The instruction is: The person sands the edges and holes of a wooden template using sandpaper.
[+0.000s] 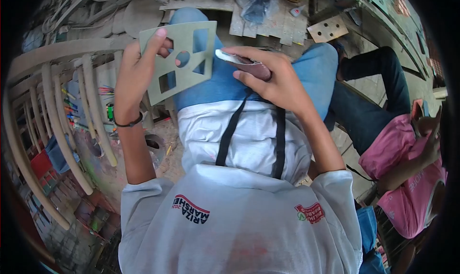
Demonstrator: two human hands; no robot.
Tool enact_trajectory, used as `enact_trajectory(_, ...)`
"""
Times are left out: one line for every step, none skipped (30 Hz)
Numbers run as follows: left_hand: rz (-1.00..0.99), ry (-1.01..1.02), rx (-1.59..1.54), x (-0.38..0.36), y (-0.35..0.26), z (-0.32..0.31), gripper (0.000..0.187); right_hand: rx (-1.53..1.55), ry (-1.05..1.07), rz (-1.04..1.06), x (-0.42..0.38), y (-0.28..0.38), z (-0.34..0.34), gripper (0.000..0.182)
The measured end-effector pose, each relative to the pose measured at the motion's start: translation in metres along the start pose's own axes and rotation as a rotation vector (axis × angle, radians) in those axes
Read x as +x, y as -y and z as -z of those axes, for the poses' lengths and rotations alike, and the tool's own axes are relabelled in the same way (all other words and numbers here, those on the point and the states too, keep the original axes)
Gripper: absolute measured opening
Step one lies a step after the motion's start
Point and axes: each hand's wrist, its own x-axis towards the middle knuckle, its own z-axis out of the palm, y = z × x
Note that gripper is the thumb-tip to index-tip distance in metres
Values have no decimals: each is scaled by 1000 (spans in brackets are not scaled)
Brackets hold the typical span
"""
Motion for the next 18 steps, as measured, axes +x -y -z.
enact_trajectory(-27, -48, 67, 0, 3, 3, 42, 34, 29, -46, 2, 1, -7, 40)
enact_trajectory(-25, -55, 81, 0, 8, 4, 42, 47, 30, -37, 5, 2, -14, 40)
enact_trajectory(-35, -103, 93, 1, 13, 3, 45, 38, 69, -86, 7, 1, -23, 39)
enact_trajectory(-46, -149, 103, 2, 15, 2, 47, 27, 108, -137, 8, -1, -31, 38)
enact_trajectory(-22, -179, 118, 0, 15, 0, 50, 115, 40, -86, 9, -7, -45, 37)
enact_trajectory(-20, -173, 123, 1, 13, 0, 50, 121, 36, -89, 11, -5, -53, 37)
enact_trajectory(-10, -181, 85, 1, 11, -1, 51, 229, 16, -162, 11, -2, -60, 36)
enact_trajectory(0, -190, 44, 0, 11, -3, 53, 336, -3, -234, 10, 1, -65, 36)
enact_trajectory(3, -186, 42, 1, 13, -5, 53, 335, -4, -238, 11, 3, -68, 36)
enact_trajectory(-1, -213, 87, 4, 16, -8, 53, 278, 2, -188, 12, 5, -70, 36)
enact_trajectory(-8, -240, 132, 7, 17, -11, 53, 220, 6, -136, 14, 7, -72, 35)
enact_trajectory(-10, -236, 128, 11, 16, -15, 53, 159, 9, -84, 15, 8, -73, 35)
enact_trajectory(-63, -212, -13, 15, 15, -21, 50, 126, -39, 0, 13, 4, -79, 39)
enact_trajectory(-114, -188, -153, 17, 13, -25, 48, 122, -41, -1, 13, 2, -76, 39)
enact_trajectory(-114, -186, -155, 17, 11, -28, 48, -65, -5, 87, 15, 2, -71, 37)
enact_trajectory(-44, -140, -285, 17, 10, -30, 46, -251, 33, 174, 17, 2, -66, 34)
enact_trajectory(27, -92, -415, 17, 9, -32, 45, -250, 32, 167, 20, 0, -62, 34)
enact_trajectory(30, -86, -416, 17, 11, -32, 45, -279, 76, 225, 25, -2, -57, 35)
